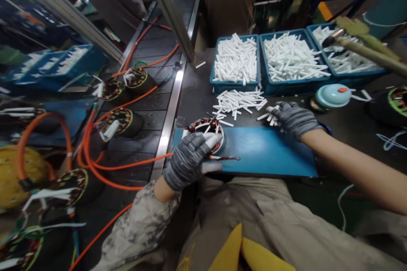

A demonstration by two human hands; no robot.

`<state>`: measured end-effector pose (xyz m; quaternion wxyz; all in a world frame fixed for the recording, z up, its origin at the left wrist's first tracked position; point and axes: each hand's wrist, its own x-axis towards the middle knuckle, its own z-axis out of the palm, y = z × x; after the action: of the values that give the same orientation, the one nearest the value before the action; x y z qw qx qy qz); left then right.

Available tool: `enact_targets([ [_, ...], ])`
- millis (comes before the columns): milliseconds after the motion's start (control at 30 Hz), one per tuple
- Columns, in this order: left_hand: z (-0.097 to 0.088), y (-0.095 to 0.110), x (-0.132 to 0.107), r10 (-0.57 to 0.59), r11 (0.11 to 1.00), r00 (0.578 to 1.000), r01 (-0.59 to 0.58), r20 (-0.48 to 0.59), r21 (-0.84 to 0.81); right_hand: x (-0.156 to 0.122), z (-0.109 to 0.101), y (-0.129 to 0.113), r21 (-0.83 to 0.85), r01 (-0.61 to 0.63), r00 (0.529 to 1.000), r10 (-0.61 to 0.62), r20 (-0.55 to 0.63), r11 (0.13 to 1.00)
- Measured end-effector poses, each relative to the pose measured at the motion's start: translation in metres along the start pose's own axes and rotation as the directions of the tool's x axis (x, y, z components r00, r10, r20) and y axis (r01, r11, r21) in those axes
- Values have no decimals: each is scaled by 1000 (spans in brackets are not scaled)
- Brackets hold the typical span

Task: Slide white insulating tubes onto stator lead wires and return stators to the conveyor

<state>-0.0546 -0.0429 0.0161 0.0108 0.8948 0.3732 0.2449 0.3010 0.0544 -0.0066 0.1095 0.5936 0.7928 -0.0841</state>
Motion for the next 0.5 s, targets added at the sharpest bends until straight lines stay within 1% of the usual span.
enact_targets([
  [67,-9,-6,-9,-120,993,992,120,-35,14,2,12,-5,1,27,1000,-27,-4,1000],
  [133,-12,-6,-15,-202,977,978,204,-46,58,2,17,1,-11,42,998,-42,-53,999],
  [200,-11,-2,-15,-234,965,971,239,-54,112,3,17,11,-51,45,994,-50,-102,998],
  [267,-5,2,-11,-285,945,956,291,-62,148,3,12,18,-66,70,983,-80,-167,995],
  [333,4,4,-5,-360,913,930,367,-72,177,0,5,19,-9,121,957,-119,-264,993],
  [367,9,3,-3,-381,900,921,391,-84,191,-1,1,16,39,126,940,-107,-325,991],
  [433,19,2,2,-377,895,916,398,-135,202,-6,-7,6,152,108,909,-36,-415,983],
  [467,24,1,3,-359,901,917,389,-174,192,-7,-11,-1,211,105,900,-3,-436,972],
  [500,28,1,5,-342,909,914,381,-219,171,-8,-14,-10,267,131,895,2,-446,955],
])
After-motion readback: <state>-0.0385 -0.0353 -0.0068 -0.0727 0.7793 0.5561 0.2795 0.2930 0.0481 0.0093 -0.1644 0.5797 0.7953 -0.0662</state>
